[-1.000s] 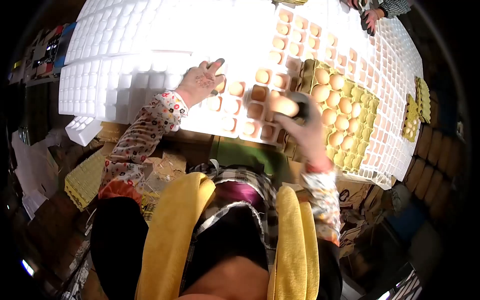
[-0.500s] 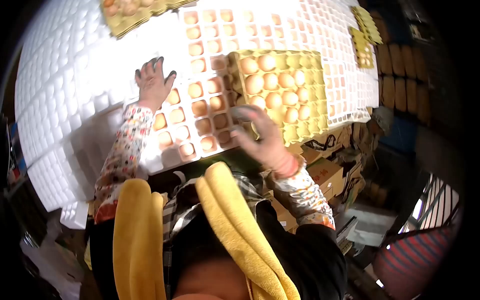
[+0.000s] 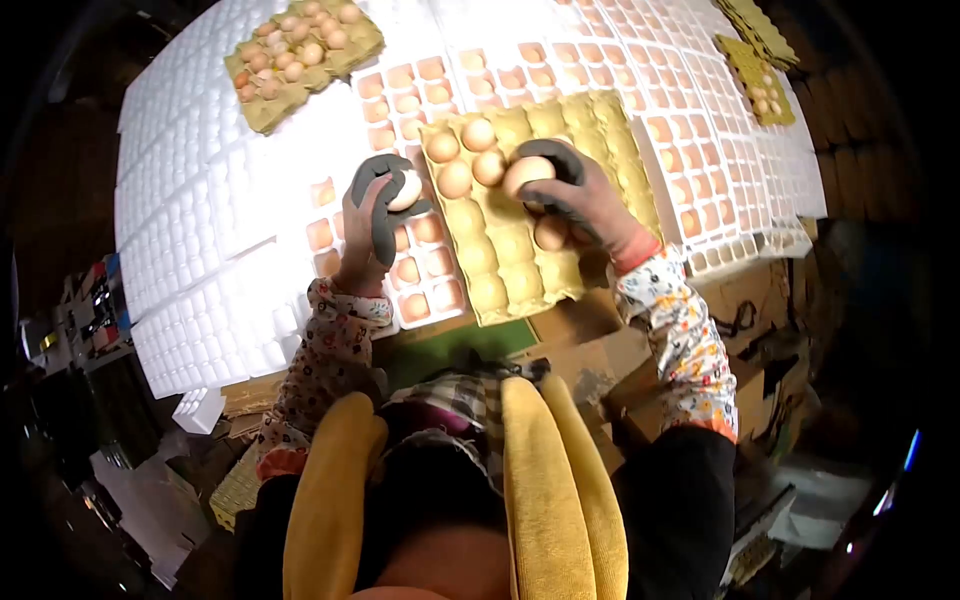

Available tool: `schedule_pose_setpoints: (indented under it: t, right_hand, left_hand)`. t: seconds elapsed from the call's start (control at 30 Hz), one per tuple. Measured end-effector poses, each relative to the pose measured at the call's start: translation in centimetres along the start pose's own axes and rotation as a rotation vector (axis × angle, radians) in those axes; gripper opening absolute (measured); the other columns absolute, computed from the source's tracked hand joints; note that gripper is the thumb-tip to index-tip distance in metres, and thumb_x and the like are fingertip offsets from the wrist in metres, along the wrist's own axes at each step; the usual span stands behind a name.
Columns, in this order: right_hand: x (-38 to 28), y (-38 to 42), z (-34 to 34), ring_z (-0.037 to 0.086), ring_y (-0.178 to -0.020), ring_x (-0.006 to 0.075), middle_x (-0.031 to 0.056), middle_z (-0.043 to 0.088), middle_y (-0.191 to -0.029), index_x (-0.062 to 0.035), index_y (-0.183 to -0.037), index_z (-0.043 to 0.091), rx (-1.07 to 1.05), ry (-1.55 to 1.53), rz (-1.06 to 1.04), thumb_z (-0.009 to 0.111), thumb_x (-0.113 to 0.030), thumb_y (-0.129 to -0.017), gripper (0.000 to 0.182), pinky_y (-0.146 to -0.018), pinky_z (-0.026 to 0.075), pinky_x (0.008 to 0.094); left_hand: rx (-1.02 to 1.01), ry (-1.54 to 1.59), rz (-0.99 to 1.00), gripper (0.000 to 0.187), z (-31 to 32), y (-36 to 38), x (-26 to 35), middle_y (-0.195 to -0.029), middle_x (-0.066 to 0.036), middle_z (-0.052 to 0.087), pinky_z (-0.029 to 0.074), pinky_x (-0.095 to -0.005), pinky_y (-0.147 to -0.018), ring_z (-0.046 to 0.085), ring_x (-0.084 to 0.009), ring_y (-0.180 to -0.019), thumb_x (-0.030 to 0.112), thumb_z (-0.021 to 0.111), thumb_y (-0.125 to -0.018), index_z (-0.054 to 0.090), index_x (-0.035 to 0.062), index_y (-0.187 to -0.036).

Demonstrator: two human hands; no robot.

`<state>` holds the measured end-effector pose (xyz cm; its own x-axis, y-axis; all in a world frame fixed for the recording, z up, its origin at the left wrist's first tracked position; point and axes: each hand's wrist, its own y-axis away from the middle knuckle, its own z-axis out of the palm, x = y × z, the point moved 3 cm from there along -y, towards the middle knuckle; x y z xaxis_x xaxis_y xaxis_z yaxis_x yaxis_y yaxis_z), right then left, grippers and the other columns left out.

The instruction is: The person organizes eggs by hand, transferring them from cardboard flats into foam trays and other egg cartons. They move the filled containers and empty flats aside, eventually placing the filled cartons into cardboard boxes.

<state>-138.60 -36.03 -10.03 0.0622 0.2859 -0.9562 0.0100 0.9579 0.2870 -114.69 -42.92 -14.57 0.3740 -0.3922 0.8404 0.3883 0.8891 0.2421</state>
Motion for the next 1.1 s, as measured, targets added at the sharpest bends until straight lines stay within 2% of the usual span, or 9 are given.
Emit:
schedule_pose_setpoints:
  t: [0.1,0.13,0.2,0.3,0.43,0.5,0.63,0.93,1.1]
  right_hand:
    - [-1.5,-1.1,-0.2,0.054,-0.062,0.0115,0.0049,0.061,-0.086,-0.0023,-0.096,0.061,-0.12,-0.201,-0.006,0.066,-0.021,-0.084,0.022,-0.056,0.046,0.0248]
    - [-0.7,-3.9,-0.7,0.052,-0.057,0.0119,0.0033,0.059,-0.078,-0.0017,-0.096,0.062,-0.014,0.051,0.145,0.068,-0.025,-0.082,0.028,-0.053,0.046,0.026]
    - [-1.1,-5.0,2.2,0.065,-0.078,0.0247,0.0114,0.063,-0.093,-0.0037,-0.103,0.062,-0.163,1.074,-0.546,0.069,-0.025,-0.077,0.034,-0.068,0.051,0.0361]
    - [2.7,-6.3,3.9,0.061,-0.098,0.0298,0.0158,0.054,-0.108,-0.0045,-0.113,0.055,-0.19,1.666,-0.555,0.069,-0.022,-0.075,0.043,-0.076,0.052,0.0407]
    - [-1.4,-7.2,0.3,0.06,-0.075,0.0141,0.0076,0.062,-0.093,-0.0026,-0.11,0.055,-0.455,0.418,0.021,0.068,-0.013,-0.081,0.034,-0.065,0.05,0.027]
    - [-2.5,-7.1,-0.5,0.059,-0.076,0.0102,0.0044,0.062,-0.091,0.0011,-0.111,0.058,-0.355,-0.115,0.09,0.064,-0.009,-0.083,0.03,-0.066,0.049,0.0252]
    - [-1.2,-9.7,-1.1,0.063,-0.098,0.0316,0.015,0.062,-0.11,-0.0107,-0.124,0.055,-0.131,0.824,-0.56,0.067,-0.018,-0.08,0.046,-0.084,0.052,0.0392]
    - [-1.4,-11.5,4.0,0.057,-0.105,0.0385,0.0132,0.049,-0.127,-0.0111,-0.113,0.059,-0.153,1.76,-0.332,0.071,-0.017,-0.073,0.043,-0.086,0.052,0.0461]
    - [-3.3,-10.5,4.9,0.063,-0.096,0.0321,0.0138,0.061,-0.11,-0.0086,-0.108,0.065,0.077,1.586,-0.242,0.075,-0.019,-0.072,0.039,-0.084,0.051,0.043]
  left_hand:
    - [-0.157,-0.676,-0.06,0.037,1.5,-1.9,0.4,-0.101,-0.012,0.065,0.051,-0.0343,-0.083,0.062,-0.0196,-0.094,0.03,0.065,-0.09,0.06,-0.0004,-0.111]
    - [-0.12,-1.422,0.32,0.052,2.6,-1.2,-0.5,-0.118,-0.018,0.057,0.051,-0.0385,-0.085,0.064,-0.0281,-0.096,0.034,0.067,-0.086,0.052,0.0012,-0.123]
    - [-0.204,-1.826,0.148,0.068,3.8,-2.2,-2.2,-0.146,-0.031,0.028,0.046,-0.0415,-0.097,0.053,-0.0413,-0.118,0.039,0.07,-0.08,0.04,0.0091,-0.134]
    - [-0.012,-1.362,0.158,0.06,3.2,-0.9,-0.4,-0.13,-0.017,0.048,0.046,-0.0409,-0.095,0.057,-0.0308,-0.112,0.027,0.07,-0.08,0.043,0.0088,-0.131]
    - [0.071,-0.294,0.189,0.057,0.2,-0.8,0.5,-0.124,-0.007,0.048,0.046,-0.0303,-0.093,0.053,-0.0165,-0.108,0.018,0.068,-0.083,0.043,0.0082,-0.134]
    - [-0.014,-0.712,0.156,0.065,1.0,-2.1,1.8,-0.134,-0.015,0.044,0.045,-0.037,-0.097,0.054,-0.0257,-0.114,0.026,0.071,-0.081,0.041,0.0121,-0.137]
    - [-0.2,-1.995,0.016,0.066,4.4,-6.5,1.5,-0.135,-0.026,0.041,0.044,-0.0421,-0.097,0.049,-0.0438,-0.117,0.043,0.072,-0.075,0.051,0.0146,-0.131]
    - [0.056,-1.019,0.066,0.055,-8.5,1.1,13.2,-0.108,-0.016,0.063,0.052,-0.0358,-0.079,0.064,-0.0234,-0.096,0.048,0.07,-0.079,0.064,0.0067,-0.115]
    - [-0.003,-1.548,0.359,0.054,-22.5,12.6,10.0,-0.128,-0.018,0.05,0.054,-0.0369,-0.078,0.062,-0.0293,-0.099,0.046,0.076,-0.072,0.065,0.0098,-0.111]
